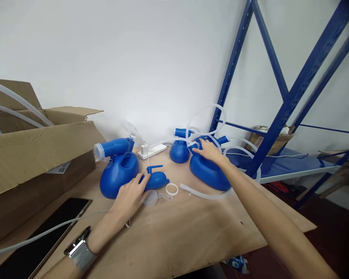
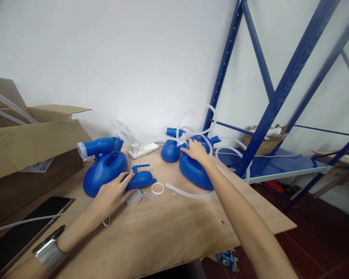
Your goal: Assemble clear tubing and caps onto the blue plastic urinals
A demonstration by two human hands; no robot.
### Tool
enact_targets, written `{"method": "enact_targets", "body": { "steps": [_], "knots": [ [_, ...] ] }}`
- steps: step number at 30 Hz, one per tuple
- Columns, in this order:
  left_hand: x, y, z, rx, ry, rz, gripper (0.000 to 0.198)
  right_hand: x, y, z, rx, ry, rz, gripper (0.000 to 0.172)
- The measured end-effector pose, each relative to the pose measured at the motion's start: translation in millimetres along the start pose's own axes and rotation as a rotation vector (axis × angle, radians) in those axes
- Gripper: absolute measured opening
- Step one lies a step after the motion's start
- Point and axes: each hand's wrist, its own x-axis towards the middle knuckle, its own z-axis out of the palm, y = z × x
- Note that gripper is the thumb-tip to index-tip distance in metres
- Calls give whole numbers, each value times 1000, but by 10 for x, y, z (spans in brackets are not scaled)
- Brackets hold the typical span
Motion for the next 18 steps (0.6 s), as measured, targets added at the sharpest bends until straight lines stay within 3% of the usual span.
{"method": "enact_targets", "body": {
  "steps": [1,5,18],
  "knots": [
    [-2,-4,3,-9,-7,-1,48,111,58,96,-1,-37,7,60],
    [-10,-10,-1,-27,-8,10,49,290,253,344,34,-65,8,36],
    [-17,-36,54,-58,-4,7,51,331,538,435,144,31,-56,30]
  ]
}}
